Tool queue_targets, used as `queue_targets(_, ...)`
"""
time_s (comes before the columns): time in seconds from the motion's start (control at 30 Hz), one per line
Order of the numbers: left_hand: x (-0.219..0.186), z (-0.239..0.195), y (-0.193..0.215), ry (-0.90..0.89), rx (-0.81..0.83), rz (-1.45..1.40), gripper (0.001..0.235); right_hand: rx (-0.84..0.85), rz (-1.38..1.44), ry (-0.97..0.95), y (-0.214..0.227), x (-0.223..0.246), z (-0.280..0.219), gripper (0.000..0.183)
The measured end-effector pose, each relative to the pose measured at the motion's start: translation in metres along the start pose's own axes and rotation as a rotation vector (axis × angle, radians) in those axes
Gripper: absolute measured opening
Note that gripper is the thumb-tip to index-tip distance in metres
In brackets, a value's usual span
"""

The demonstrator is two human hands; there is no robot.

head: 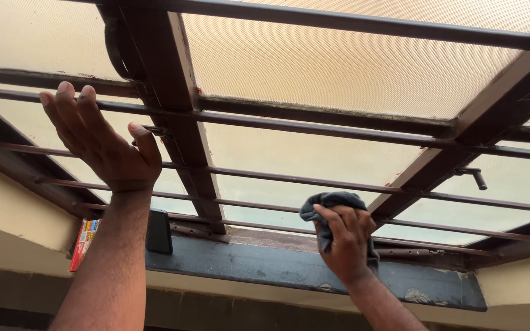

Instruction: The person wipes a metal window frame and sill with a dark cloth. They move along the frame, cleaning horizontal and vertical bars, then dip the cloth in a bucket of water and continue wiping the sill.

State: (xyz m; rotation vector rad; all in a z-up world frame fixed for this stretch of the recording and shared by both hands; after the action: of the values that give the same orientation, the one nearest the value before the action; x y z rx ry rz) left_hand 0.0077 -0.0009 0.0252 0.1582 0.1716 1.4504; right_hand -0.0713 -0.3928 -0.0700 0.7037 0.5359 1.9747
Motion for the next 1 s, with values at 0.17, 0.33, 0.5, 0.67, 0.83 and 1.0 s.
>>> queue_targets(0.17,-0.004,-0.003,0.000,0.044,-0.010,0.039,0.060,0.121,0.123,0.117,-0.040,0.050,0.014,0.043)
queue_targets(0.33,-0.013,-0.003,0.006,0.047,-0.018,0.049,0.057,0.284,0.219,0.195,-0.049,0.071,0.018,0.059)
queue_targets(0.5,-0.022,-0.003,0.008,0.079,-0.026,0.031,0.054,0.204,0.261,0.236,-0.041,0.074,0.018,0.049)
queue_targets(0.67,-0.021,-0.001,0.006,0.091,-0.014,0.078,0.054,0.192,0.299,0.202,-0.066,0.113,0.031,0.039)
queue_targets(0.83,-0.011,-0.002,0.006,0.073,-0.020,0.053,0.055,0.233,0.234,0.154,-0.093,0.141,0.038,0.037)
queue_targets(1.0,-0.004,0.000,0.004,0.051,-0.023,0.013,0.056,0.296,0.164,0.285,-0.081,0.114,0.035,0.055)
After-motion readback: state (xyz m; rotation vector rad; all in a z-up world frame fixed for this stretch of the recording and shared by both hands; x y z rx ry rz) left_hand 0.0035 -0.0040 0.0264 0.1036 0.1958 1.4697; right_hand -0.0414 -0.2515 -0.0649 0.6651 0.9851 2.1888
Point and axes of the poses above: each hand's wrist, its own z-axis towards the middle knuckle, its own y-axis out of the back of the hand, x = y × z, the point moved 3 cm from there along z, towards the middle knuckle, and after that the axes turned 7 degrees about -y, right-handed, at the moved point
